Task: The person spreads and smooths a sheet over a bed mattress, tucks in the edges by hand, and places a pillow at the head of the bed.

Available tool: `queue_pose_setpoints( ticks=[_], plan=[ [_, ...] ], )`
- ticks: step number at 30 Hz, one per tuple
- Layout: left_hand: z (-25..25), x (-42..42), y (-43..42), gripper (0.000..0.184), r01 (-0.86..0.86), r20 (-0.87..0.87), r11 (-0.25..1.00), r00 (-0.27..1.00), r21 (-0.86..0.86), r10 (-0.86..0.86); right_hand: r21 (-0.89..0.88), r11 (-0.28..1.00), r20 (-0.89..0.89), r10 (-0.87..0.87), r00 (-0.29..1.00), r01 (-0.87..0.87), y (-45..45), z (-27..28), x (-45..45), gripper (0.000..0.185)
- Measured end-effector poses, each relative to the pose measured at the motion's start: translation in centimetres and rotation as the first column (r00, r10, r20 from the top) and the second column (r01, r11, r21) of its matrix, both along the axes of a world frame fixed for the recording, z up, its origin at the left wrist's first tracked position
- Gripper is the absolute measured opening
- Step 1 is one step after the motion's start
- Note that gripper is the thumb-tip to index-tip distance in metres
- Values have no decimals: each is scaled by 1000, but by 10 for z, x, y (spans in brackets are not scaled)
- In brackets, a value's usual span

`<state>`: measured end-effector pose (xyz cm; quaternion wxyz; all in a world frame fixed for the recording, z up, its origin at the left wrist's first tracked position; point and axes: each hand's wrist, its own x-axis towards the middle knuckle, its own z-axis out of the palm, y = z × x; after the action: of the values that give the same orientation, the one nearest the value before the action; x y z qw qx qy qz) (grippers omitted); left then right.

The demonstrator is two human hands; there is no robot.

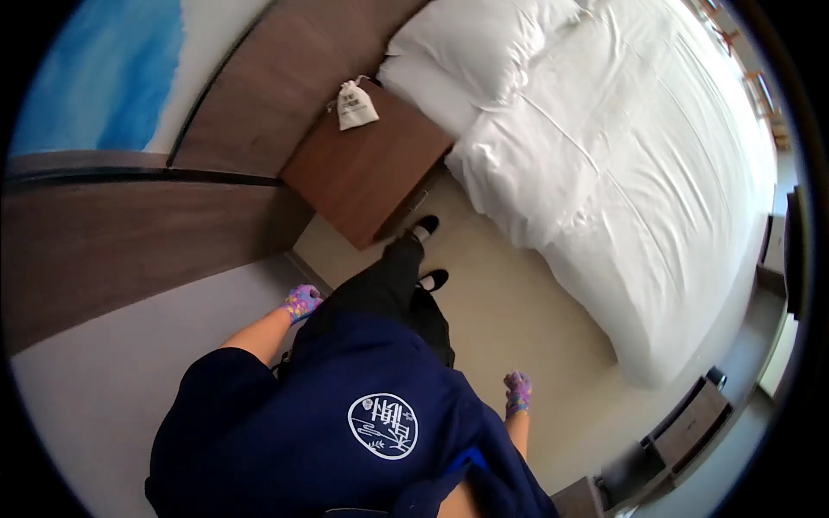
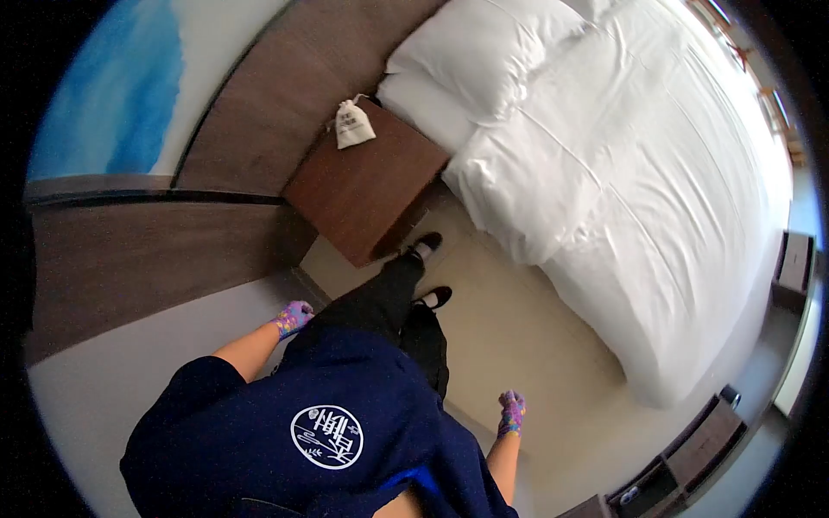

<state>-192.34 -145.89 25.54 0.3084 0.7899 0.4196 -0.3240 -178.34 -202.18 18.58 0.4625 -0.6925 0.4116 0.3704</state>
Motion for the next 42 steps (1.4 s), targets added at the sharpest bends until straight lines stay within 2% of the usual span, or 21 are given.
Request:
queue_pose_setpoints(
  ticks=[2,3,5,6,8,9,10,11,14,15,16,18,24,27,30,37,38,39,40,41,42],
  plan=[
    [1,16,0,32,127,17,992,992,19,-127,93,980,43,-182,982,177,-18,-15,-56,17],
    [6,28,-2,30,92,43,995,995,35,-93,86,975,44,-211,977,206,-27,-16,-80,17],
    [26,49,-7,28,24,116,1000,993,4,-25,-34,998,-251,-65,966,58,-23,-7,-127,16],
    [28,50,-3,28,57,98,998,994,4,-57,-35,995,-269,-96,958,90,-17,-7,-146,16],
    [26,48,-2,32,91,249,996,965,-15,-84,15,989,-268,-138,953,148,-2,-3,-168,19],
    [7,41,-1,32,109,267,994,958,-14,-101,50,985,-238,-147,960,163,1,-22,-167,21],
    [-9,26,11,34,-41,240,998,969,-47,51,77,981,-225,-157,962,179,8,-24,-166,23],
    [-10,24,13,37,-194,208,978,956,-74,206,105,976,-211,-164,964,189,13,-26,-165,25],
    [5,35,9,39,-312,145,949,937,-52,316,78,984,-181,-143,973,159,32,-13,-138,27],
    [-20,21,24,36,-213,227,977,952,0,207,30,993,-165,-106,981,112,37,-7,-125,28],
    [-18,27,15,36,-220,243,975,946,-6,215,29,994,-148,-98,984,104,34,-16,-113,28],
    [19,50,0,34,-322,209,937,915,-134,345,98,983,-41,-150,988,154,36,-11,-102,34],
    [46,67,-12,31,-364,240,892,871,-268,428,62,976,21,-209,978,207,44,-6,-55,34],
    [8,60,20,30,-169,275,972,938,-162,209,80,985,25,-153,988,151,48,-17,-34,31],
    [-6,86,46,33,-105,299,990,946,-92,128,28,968,69,-249,966,248,70,-14,-12,31],
    [56,202,72,45,-160,333,970,918,-185,215,106,954,161,-296,941,282,125,-6,13,24],
    [55,211,78,43,-149,391,966,893,-211,224,39,984,164,-178,970,174,132,-3,14,21],
    [64,219,77,35,-57,439,983,889,-175,130,-32,997,165,-63,984,69,139,-2,14,20],
    [60,224,80,25,-50,471,974,869,-221,151,1,999,265,30,964,-32,130,-29,0,20],
    [37,221,96,22,26,485,980,871,-196,74,-156,988,227,47,973,-12,141,-11,3,20],
    [23,218,105,20,144,449,982,890,-119,-76,-32,998,159,64,985,-59,138,-8,2,27]
  ],
)
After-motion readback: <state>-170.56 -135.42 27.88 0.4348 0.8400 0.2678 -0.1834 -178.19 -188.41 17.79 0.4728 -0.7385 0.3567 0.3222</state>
